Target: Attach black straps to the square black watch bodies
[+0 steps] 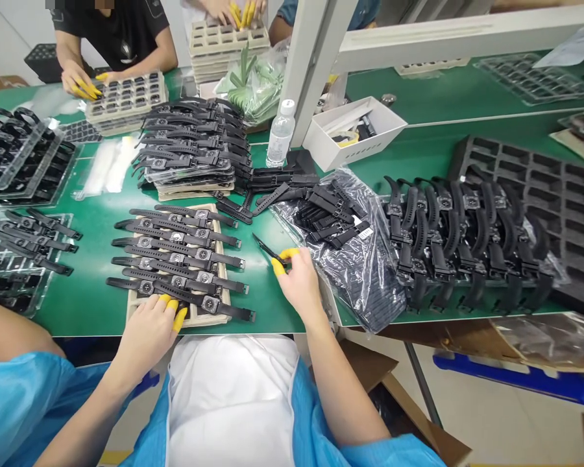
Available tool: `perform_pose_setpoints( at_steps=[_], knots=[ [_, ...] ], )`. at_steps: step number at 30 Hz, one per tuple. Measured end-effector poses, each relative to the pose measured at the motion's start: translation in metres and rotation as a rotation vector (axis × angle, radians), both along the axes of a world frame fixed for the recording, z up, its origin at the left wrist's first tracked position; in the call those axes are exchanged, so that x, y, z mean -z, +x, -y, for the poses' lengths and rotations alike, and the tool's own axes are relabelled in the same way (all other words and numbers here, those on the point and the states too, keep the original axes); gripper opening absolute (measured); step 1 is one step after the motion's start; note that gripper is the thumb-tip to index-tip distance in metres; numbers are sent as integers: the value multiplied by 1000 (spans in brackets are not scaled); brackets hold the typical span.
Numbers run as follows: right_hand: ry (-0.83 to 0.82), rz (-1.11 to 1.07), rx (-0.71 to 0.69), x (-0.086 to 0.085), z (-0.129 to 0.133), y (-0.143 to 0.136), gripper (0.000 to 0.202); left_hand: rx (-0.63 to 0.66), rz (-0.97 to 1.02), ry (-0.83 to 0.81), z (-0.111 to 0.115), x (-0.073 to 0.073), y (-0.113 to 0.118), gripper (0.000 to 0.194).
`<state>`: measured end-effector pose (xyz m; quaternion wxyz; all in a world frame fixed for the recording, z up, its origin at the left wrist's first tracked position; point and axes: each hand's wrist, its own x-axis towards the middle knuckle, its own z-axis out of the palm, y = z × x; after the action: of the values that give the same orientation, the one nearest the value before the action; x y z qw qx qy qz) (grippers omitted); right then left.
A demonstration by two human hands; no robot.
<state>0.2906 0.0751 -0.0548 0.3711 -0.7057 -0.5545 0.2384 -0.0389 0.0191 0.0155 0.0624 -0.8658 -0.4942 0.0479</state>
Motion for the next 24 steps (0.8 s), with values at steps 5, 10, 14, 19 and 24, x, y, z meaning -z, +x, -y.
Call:
perform_pose_setpoints(
  at_steps=[5,10,14,19,24],
  knots=[
    [265,-552,154,-40,30,-12,26,7,224,-145,-1,-7,-21,21],
    [-170,-1083,-250,-65,67,-75,37,-184,818,-348,3,-12,1,25],
    [-480,-1225,-597,-64,81,-109,45,13,996,-412,3,0,30,43],
    [-524,-1251,-646,-54,82,-111,44,189,1038,-384,5,10,31,56],
    [-517,-1298,-545,-47,86,-113,38,179,1047,-314,9,15,29,52]
  ],
)
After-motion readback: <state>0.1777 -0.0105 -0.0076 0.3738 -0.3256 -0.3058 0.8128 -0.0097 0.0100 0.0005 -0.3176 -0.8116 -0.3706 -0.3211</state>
